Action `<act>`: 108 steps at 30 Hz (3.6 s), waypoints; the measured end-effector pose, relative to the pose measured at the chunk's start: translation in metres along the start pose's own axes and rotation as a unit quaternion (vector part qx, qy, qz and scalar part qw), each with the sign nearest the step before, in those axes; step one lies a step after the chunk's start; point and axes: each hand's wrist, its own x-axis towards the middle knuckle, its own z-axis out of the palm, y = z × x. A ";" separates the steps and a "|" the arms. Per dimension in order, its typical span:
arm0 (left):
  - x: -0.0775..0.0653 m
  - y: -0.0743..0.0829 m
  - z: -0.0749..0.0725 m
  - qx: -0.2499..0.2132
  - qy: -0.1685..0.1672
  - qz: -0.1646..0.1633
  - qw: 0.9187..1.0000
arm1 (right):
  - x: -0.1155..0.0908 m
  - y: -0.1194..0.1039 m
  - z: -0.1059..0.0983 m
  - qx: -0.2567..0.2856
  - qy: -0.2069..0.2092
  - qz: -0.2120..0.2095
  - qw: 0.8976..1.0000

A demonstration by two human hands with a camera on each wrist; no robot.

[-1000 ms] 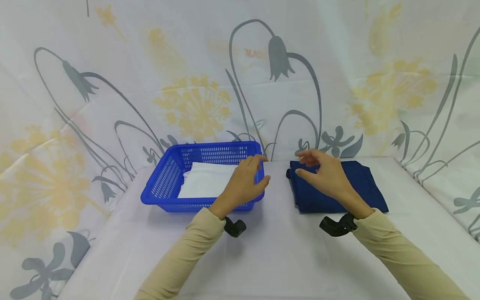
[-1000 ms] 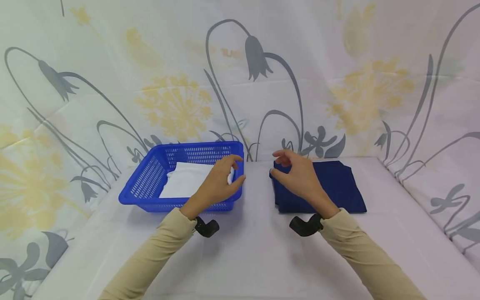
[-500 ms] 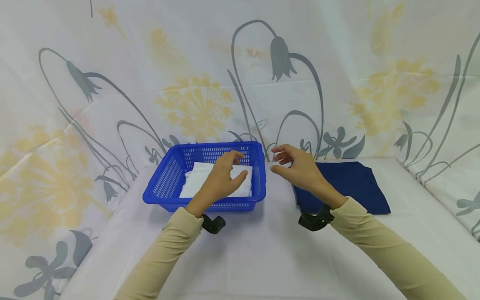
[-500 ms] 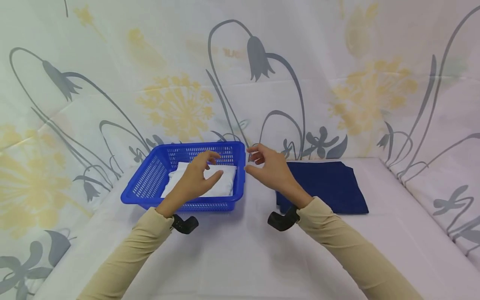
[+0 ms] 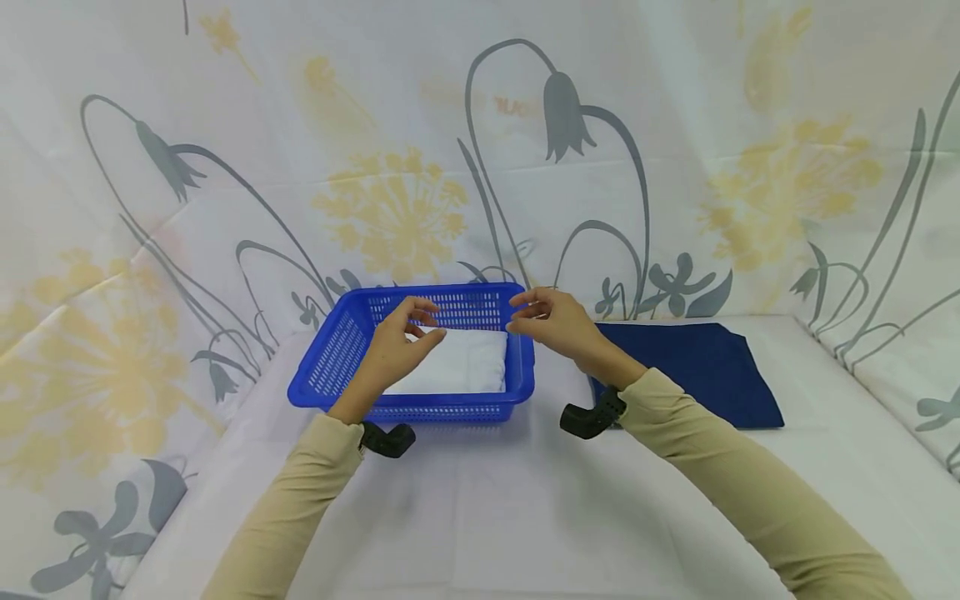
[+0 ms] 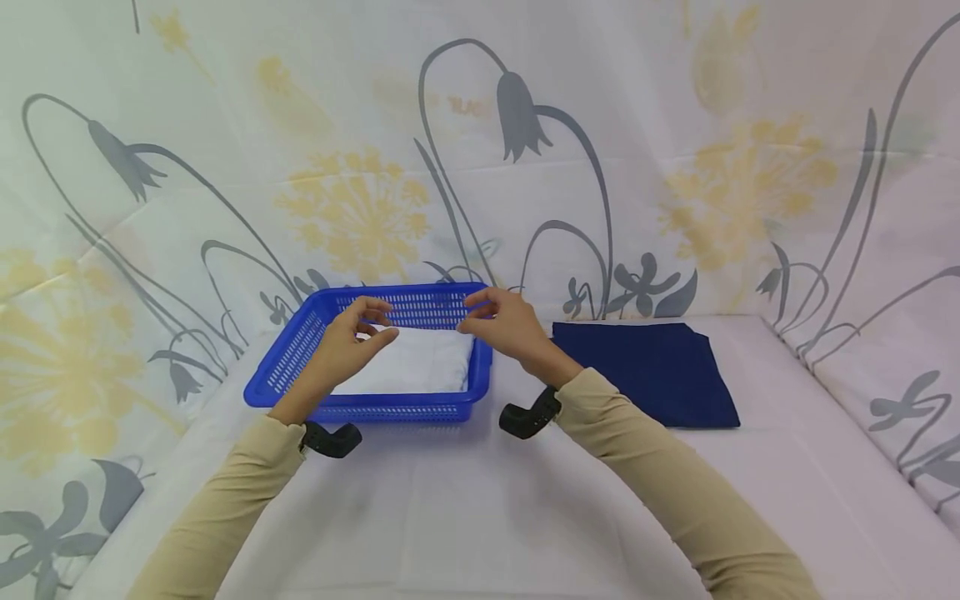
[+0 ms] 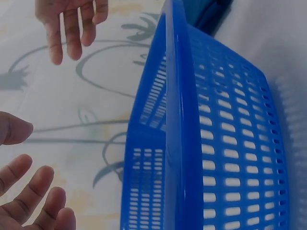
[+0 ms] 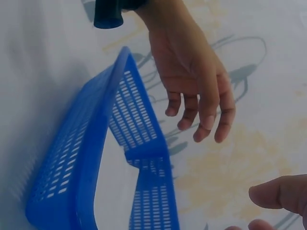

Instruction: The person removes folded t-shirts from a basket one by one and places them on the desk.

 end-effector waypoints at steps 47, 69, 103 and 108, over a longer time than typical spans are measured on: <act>0.043 -0.086 -0.057 -0.125 -0.085 -0.300 0.942 | 0.066 0.023 0.072 0.025 -0.050 0.132 0.990; 0.043 -0.108 -0.051 -0.121 -0.209 -0.355 0.903 | 0.080 0.035 0.079 0.003 -0.129 0.219 0.967; 0.046 -0.108 -0.046 -0.087 -0.216 -0.347 0.908 | 0.087 0.045 0.081 0.039 -0.154 0.245 0.956; 0.044 -0.105 -0.049 -0.067 -0.218 -0.345 0.910 | 0.087 0.044 0.081 0.025 -0.166 0.235 0.957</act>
